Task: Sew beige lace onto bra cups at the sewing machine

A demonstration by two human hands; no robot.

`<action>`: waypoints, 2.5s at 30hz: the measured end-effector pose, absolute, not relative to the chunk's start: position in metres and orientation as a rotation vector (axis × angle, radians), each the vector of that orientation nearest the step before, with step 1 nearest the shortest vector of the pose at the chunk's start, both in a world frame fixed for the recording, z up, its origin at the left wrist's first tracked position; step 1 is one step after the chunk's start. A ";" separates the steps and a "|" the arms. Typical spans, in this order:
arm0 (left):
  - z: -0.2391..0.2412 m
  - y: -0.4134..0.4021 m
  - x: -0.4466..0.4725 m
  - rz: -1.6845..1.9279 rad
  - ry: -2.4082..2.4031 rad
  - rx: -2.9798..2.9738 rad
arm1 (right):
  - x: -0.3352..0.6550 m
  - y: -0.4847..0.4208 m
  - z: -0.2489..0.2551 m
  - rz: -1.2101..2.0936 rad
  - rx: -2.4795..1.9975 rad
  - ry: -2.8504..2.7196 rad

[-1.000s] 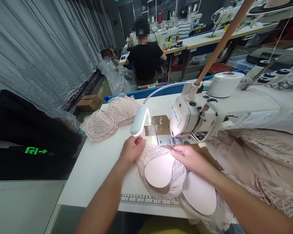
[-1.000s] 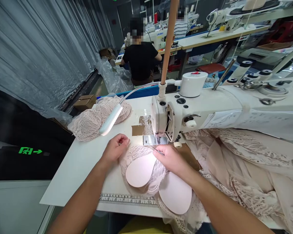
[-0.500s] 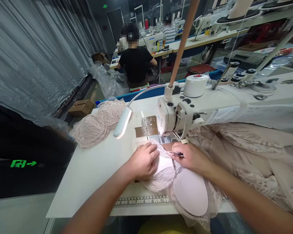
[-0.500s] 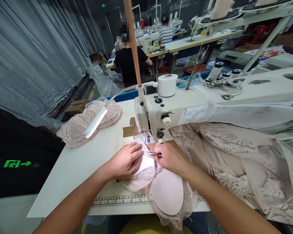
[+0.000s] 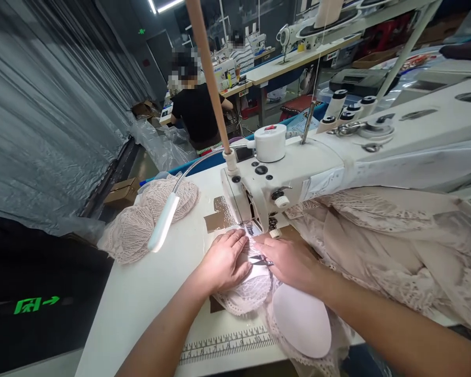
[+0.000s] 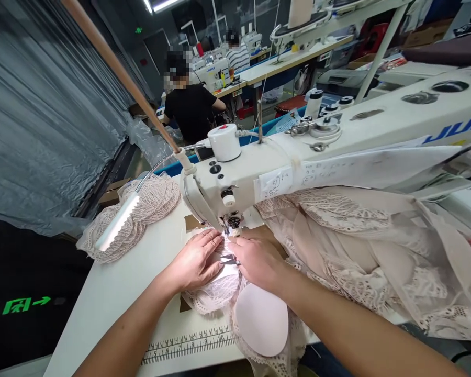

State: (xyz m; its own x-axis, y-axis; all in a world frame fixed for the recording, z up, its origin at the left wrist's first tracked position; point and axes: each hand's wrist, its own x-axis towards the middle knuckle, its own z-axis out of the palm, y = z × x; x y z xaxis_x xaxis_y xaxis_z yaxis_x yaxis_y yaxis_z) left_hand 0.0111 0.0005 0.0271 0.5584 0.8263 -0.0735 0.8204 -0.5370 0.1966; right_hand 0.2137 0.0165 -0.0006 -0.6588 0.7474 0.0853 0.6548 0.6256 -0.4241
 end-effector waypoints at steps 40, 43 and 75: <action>0.005 0.010 0.000 0.401 1.154 2.824 | 0.211 0.021 0.000 0.432 -1.280 -2.675; 0.002 0.011 0.000 0.436 1.069 2.827 | 0.211 0.022 -0.001 0.406 -1.272 -2.684; -0.002 0.017 0.002 0.504 1.137 2.731 | 0.204 0.021 0.001 0.382 -1.458 -2.714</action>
State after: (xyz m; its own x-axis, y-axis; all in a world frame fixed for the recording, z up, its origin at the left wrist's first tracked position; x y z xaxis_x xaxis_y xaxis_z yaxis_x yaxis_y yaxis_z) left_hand 0.0024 0.0166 -0.0016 0.6582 0.7097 0.2510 0.6627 -0.7045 0.2540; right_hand 0.2040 0.0211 0.0005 -0.5585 0.8253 -0.0835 0.8162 0.5288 -0.2326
